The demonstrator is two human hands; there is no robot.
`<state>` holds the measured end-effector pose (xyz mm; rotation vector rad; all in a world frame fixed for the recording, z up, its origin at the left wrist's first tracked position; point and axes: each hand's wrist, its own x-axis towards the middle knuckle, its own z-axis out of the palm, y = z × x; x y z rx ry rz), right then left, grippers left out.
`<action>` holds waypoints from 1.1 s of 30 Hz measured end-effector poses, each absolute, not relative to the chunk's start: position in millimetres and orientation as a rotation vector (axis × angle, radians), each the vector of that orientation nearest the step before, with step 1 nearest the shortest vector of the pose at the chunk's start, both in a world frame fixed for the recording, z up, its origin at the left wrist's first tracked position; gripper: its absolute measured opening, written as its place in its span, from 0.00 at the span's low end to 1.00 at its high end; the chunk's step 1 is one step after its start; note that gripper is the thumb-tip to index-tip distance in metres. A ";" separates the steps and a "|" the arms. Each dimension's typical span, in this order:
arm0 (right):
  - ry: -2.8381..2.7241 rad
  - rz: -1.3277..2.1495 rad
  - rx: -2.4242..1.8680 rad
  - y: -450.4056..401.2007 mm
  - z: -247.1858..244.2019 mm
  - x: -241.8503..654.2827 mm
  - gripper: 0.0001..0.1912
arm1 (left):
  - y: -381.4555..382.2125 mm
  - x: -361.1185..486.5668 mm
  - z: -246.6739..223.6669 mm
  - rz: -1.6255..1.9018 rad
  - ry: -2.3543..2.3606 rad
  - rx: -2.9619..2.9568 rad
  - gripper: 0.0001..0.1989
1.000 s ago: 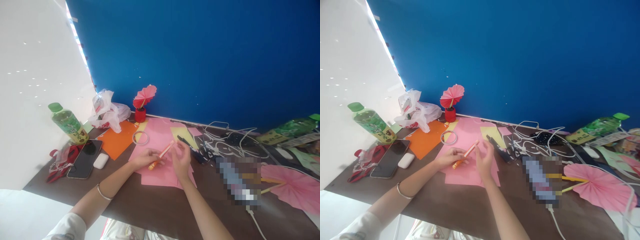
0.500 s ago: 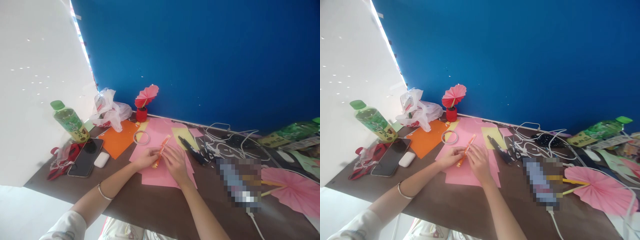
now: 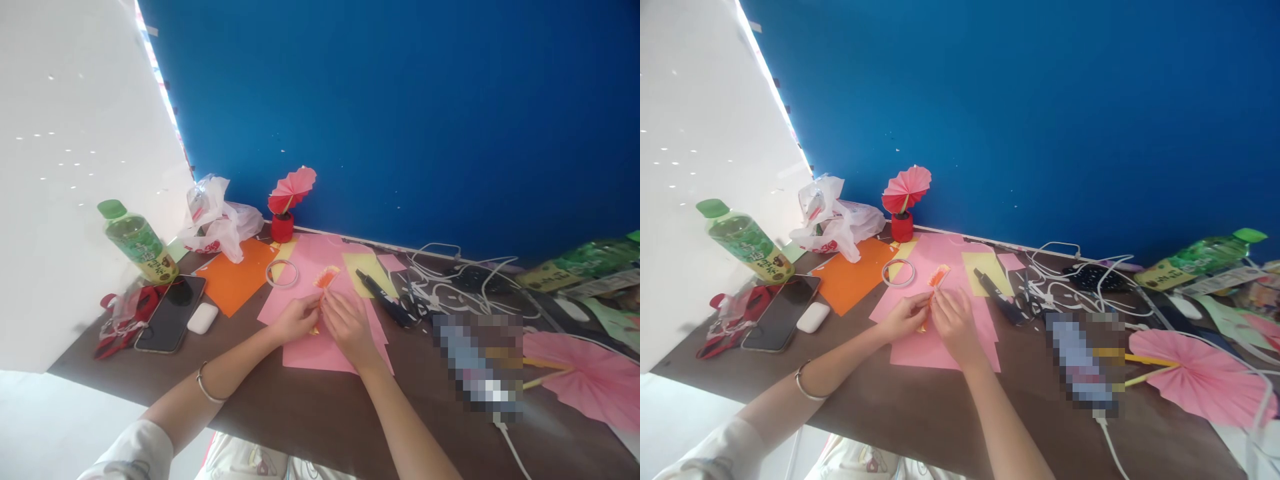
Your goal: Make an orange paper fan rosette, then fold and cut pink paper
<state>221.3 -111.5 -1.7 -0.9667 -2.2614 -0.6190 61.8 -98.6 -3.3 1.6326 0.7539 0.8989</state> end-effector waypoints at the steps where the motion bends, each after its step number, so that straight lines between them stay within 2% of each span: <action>1: -2.261 -0.624 -0.962 -111.1 -2.3 220.6 0.11 | -98.5 61.8 -3.2 0.904 0.762 1.649 0.21; 13: -2.243 -0.496 -0.953 -109.9 -3.5 221.4 0.11 | -97.4 61.7 -5.5 0.915 0.784 1.685 0.22; 24: -2.204 -0.527 -0.920 -108.0 -7.9 216.7 0.09 | -97.4 62.1 -9.4 0.903 0.830 1.749 0.22; 33: -1.951 -0.193 -1.028 -105.1 -11.1 215.1 0.09 | -97.7 63.3 -5.7 0.921 0.759 1.634 0.19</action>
